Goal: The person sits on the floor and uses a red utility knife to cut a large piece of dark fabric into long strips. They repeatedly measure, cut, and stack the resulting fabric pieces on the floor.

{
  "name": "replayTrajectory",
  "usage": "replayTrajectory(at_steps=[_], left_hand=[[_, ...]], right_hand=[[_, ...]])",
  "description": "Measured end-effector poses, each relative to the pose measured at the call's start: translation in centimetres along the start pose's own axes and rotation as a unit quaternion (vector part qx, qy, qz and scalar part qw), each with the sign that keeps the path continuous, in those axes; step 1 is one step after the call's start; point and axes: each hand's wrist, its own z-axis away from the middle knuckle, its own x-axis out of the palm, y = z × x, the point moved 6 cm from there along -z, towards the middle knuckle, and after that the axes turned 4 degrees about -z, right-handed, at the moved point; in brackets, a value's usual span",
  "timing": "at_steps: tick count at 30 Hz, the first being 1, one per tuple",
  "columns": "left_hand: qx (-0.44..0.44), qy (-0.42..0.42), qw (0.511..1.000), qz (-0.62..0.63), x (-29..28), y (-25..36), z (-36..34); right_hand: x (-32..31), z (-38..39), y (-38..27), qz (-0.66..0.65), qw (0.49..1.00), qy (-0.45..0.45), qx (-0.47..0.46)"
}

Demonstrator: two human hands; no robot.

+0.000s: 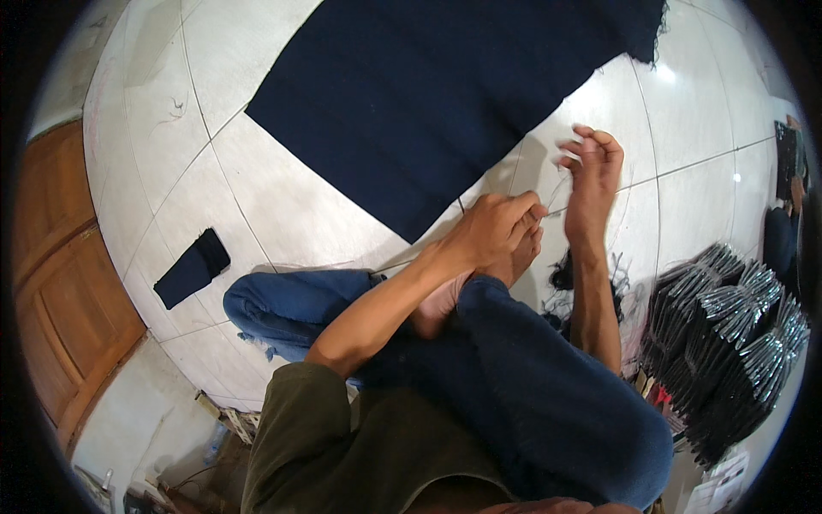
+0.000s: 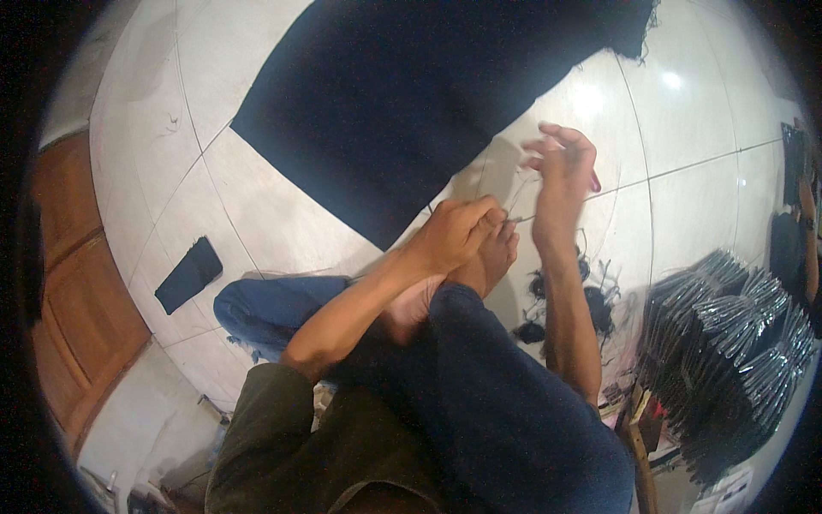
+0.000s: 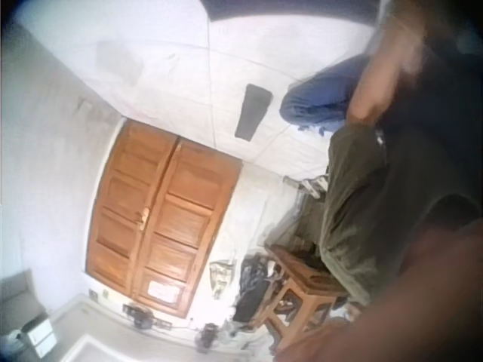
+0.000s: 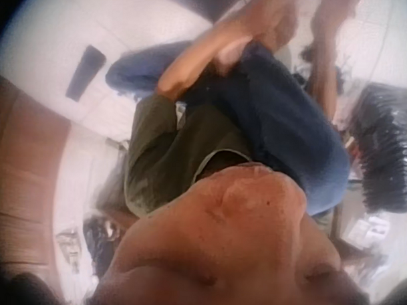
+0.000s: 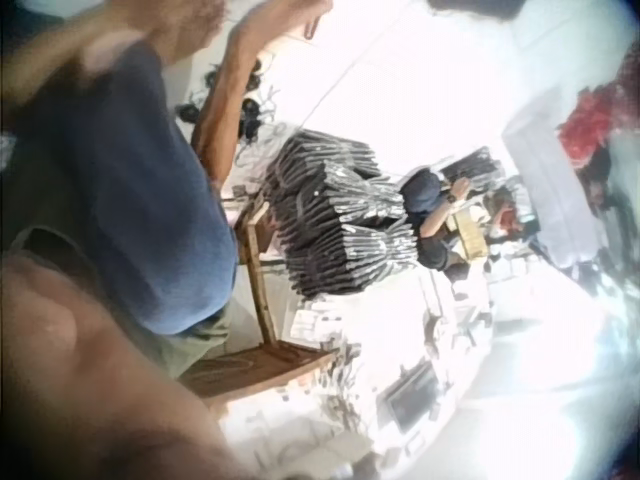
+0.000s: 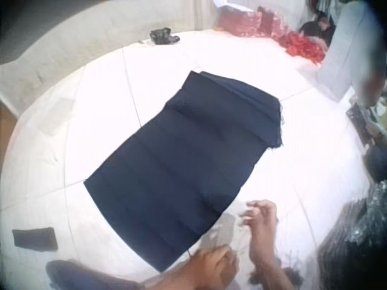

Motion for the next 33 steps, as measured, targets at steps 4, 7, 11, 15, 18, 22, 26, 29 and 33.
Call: replayTrajectory(at_steps=[4,7,11,15,18,22,26,29,33], left_hand=[[0.157,0.156,0.962,-0.161,-4.4,3.6,-0.4],[0.149,0.247,0.923,-0.253,-8.8,4.2,-1.3],[-0.056,0.187,0.971,-0.137,-13.1,-1.7,-2.6],[-0.132,-0.079,0.974,0.163,-14.9,0.4,-1.4],[-0.382,0.248,0.886,-0.087,-19.0,-5.3,-0.2],[-0.531,0.317,0.741,-0.261,-16.0,-10.0,-4.3],[-0.504,0.342,0.732,-0.304,-14.6,-8.7,-9.6],[-0.435,0.311,0.753,-0.384,-13.7,-8.5,-11.0],[-0.433,0.31,0.742,-0.407,-15.3,-9.4,-9.5]], right_hand=[[6.6,2.5,2.9,-0.137,0.948,-0.283,0.057],[9.8,4.6,2.8,-0.122,0.91,-0.395,0.033],[11.5,4.3,4.2,-0.072,0.876,-0.462,0.121],[9.6,2.5,4.2,-0.014,0.923,-0.374,0.085],[8.8,2.7,4.6,0.004,0.944,-0.324,0.057],[9.1,4.1,5.5,0.045,0.95,-0.307,0.034],[8.8,4.5,3.9,0.099,0.951,-0.285,-0.062],[6.2,3.9,3.4,0.082,0.969,-0.227,-0.053],[-3.5,4.8,-1.1,0.129,0.98,-0.154,-0.001]])
